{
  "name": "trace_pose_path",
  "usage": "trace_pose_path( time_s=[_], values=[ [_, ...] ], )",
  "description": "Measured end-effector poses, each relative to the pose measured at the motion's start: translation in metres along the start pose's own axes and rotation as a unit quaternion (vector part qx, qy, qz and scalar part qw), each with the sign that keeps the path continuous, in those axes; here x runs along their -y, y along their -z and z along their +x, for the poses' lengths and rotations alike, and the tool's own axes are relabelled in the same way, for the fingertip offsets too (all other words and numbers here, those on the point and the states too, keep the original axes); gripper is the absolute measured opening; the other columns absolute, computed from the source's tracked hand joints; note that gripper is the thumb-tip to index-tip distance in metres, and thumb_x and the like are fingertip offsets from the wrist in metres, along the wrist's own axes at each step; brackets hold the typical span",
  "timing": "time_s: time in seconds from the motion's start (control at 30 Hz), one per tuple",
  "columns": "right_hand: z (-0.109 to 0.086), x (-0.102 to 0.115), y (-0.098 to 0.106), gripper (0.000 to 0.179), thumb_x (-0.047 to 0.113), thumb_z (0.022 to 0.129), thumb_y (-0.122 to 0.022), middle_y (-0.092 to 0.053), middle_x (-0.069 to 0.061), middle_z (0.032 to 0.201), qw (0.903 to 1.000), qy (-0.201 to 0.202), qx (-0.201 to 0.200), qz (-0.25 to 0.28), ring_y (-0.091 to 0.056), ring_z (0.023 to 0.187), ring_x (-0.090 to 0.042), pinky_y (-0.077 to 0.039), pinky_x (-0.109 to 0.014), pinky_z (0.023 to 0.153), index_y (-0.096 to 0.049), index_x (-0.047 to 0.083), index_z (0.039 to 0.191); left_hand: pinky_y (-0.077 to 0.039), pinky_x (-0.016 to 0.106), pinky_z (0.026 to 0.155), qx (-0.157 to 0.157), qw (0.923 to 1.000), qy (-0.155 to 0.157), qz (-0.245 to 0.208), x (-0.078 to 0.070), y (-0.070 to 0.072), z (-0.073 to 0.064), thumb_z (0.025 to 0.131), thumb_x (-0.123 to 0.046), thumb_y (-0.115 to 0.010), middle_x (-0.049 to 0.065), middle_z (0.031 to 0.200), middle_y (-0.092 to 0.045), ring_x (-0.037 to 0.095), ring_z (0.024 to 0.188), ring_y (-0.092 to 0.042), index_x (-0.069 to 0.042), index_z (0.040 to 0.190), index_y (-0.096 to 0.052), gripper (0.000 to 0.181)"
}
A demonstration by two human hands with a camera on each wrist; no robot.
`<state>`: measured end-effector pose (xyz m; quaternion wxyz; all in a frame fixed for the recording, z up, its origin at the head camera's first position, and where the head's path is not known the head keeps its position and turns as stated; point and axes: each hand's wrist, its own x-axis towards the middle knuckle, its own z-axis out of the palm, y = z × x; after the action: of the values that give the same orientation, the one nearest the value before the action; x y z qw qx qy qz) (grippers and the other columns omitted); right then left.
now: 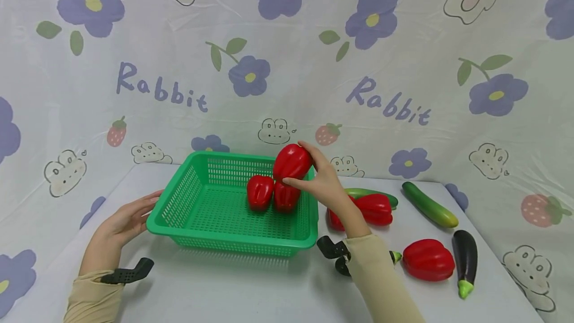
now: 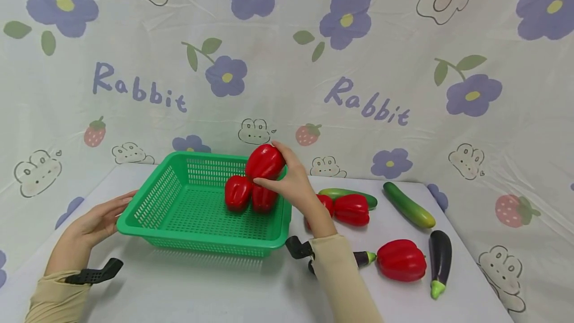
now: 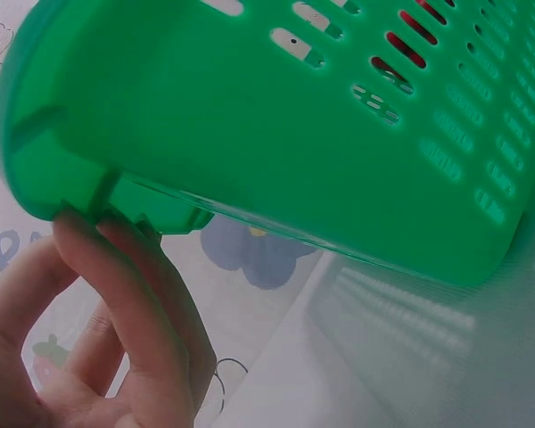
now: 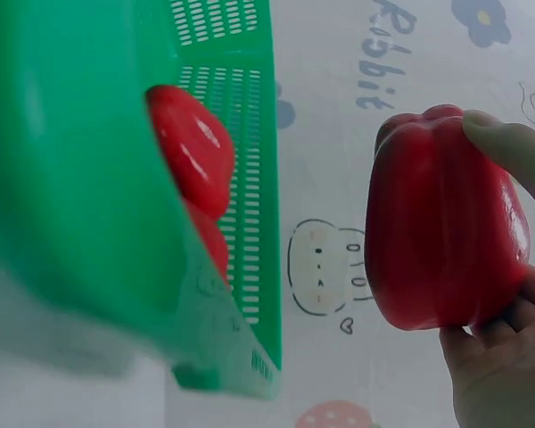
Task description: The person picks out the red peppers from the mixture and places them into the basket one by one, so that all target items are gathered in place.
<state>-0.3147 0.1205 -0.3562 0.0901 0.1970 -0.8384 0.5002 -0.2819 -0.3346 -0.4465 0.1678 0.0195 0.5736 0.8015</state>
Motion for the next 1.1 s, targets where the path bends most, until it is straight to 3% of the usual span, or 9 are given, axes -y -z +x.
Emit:
trace_pose_path(
  time_s=[0.2, 0.43, 0.7, 0.93, 1.1],
  values=[
    [0.007, 0.007, -0.009, 0.084, 0.029, 0.079, -0.081, -0.041, 0.0, 0.151, 0.9999, -0.002, 0.011, -0.003, -0.04, 0.138, -0.026, -0.054, -0.048, 0.095, -0.034, 0.031, 0.149, -0.056, 0.023, 0.087, 0.01, 0.9999, -0.005, -0.013, 0.001, 0.001, 0.0, 0.105, -0.013, -0.042, -0.014, 0.115, -0.069, 0.005, 0.105, -0.065, -0.028, 0.113, -0.07, 0.033],
    [0.014, 0.012, -0.019, 0.085, 0.027, 0.079, -0.082, -0.042, 0.0, 0.149, 0.9996, 0.02, 0.02, -0.002, -0.042, 0.136, -0.025, -0.053, -0.048, 0.096, -0.034, 0.028, 0.15, -0.056, 0.023, 0.086, -0.014, 0.9999, 0.001, -0.006, 0.001, 0.001, 0.001, 0.104, -0.015, -0.045, -0.015, 0.113, -0.069, 0.006, 0.104, -0.064, -0.03, 0.109, -0.072, 0.031],
    [0.024, 0.008, -0.03, 0.086, 0.027, 0.079, -0.082, -0.042, -0.002, 0.149, 0.9994, 0.023, 0.025, -0.011, -0.043, 0.135, -0.026, -0.053, -0.05, 0.096, -0.034, 0.027, 0.15, -0.056, 0.022, 0.087, 0.029, 0.9991, -0.012, -0.029, 0.002, 0.003, 0.001, 0.105, -0.01, -0.04, -0.013, 0.117, -0.069, 0.004, 0.106, -0.065, -0.026, 0.115, -0.07, 0.035],
    [0.033, 0.01, -0.039, 0.085, 0.029, 0.079, -0.081, -0.043, -0.002, 0.149, 0.9983, 0.025, 0.042, -0.031, -0.044, 0.134, -0.025, -0.054, -0.046, 0.095, -0.034, 0.029, 0.15, -0.056, 0.024, 0.086, 0.009, 0.9998, -0.007, -0.019, 0.002, 0.002, 0.001, 0.104, -0.012, -0.042, -0.013, 0.114, -0.069, 0.006, 0.103, -0.065, -0.028, 0.112, -0.071, 0.033],
    [0.039, 0.008, -0.047, 0.085, 0.028, 0.079, -0.082, -0.044, -0.001, 0.148, 0.9967, 0.047, 0.056, -0.036, -0.045, 0.133, -0.024, -0.054, -0.045, 0.096, -0.034, 0.027, 0.149, -0.056, 0.023, 0.086, 0.024, 0.9995, -0.01, -0.021, 0.002, 0.002, 0.001, 0.105, -0.012, -0.04, -0.013, 0.115, -0.069, 0.005, 0.104, -0.065, -0.027, 0.113, -0.071, 0.035]
  ],
)
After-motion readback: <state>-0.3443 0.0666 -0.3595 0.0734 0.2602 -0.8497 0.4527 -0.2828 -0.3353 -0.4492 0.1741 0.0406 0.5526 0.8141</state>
